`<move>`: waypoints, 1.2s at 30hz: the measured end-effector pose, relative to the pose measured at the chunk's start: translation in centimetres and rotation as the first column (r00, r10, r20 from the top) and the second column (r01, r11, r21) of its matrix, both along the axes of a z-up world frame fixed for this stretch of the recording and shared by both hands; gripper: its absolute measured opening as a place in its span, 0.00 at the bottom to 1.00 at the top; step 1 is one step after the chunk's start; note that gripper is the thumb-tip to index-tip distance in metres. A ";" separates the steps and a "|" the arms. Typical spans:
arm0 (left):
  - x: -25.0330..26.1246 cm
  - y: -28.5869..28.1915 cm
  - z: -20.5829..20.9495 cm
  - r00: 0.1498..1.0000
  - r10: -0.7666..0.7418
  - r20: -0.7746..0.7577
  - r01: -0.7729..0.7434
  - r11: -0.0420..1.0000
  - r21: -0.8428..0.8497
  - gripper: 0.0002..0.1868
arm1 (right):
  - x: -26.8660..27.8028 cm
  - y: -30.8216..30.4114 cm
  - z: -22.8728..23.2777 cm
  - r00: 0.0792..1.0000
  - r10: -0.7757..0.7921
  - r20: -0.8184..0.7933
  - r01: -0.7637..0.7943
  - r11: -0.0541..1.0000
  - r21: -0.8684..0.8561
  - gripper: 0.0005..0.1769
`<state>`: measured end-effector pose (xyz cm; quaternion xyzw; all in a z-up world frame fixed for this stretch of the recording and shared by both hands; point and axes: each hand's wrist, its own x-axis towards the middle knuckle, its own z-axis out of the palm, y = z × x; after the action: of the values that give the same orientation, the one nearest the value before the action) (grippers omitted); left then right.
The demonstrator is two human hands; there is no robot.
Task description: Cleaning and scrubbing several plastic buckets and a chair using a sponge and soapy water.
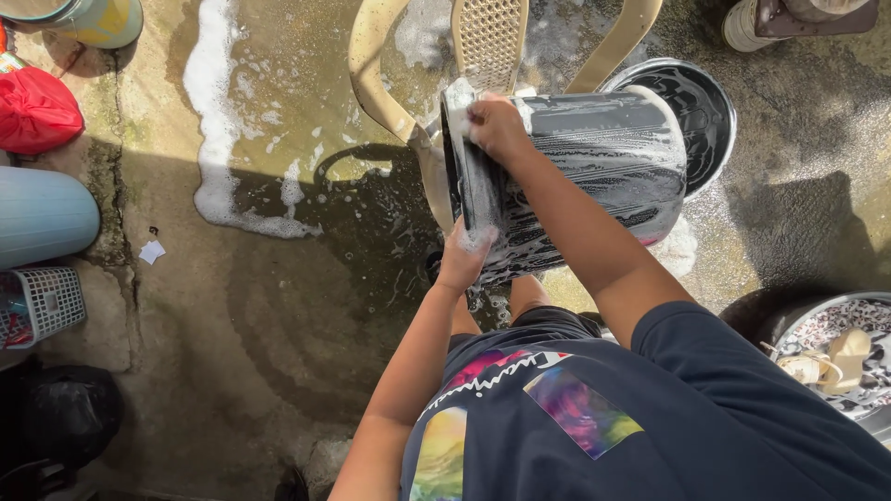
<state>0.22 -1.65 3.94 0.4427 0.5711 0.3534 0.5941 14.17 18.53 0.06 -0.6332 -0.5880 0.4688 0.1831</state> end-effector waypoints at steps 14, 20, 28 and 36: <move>-1.0 1.9 1.9 0.996 -0.066 -0.059 0.070 0.995 0.067 0.27 | -0.7 -9.5 5.9 0.991 -0.062 0.122 -0.005 0.875 0.484 0.11; -0.1 -5.4 -6.6 0.920 -0.027 -0.390 -0.035 0.988 -0.152 0.37 | -1.5 -0.1 0.1 0.950 -0.154 0.271 0.062 0.946 0.318 0.08; -0.6 -4.6 -6.1 0.926 -0.076 -0.370 0.056 0.996 -0.066 0.42 | -0.6 -12.6 4.7 0.963 0.029 0.269 -0.211 0.701 0.681 0.11; -1.3 -5.2 -6.2 0.930 -0.040 -0.365 0.060 0.997 0.043 0.35 | -1.6 -6.1 3.2 0.980 -0.071 0.187 -0.039 0.849 0.527 0.06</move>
<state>-1.04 -6.85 -2.22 0.5305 0.6502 0.2653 0.4748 12.58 12.39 3.26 -0.6069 -0.7043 0.2219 0.2940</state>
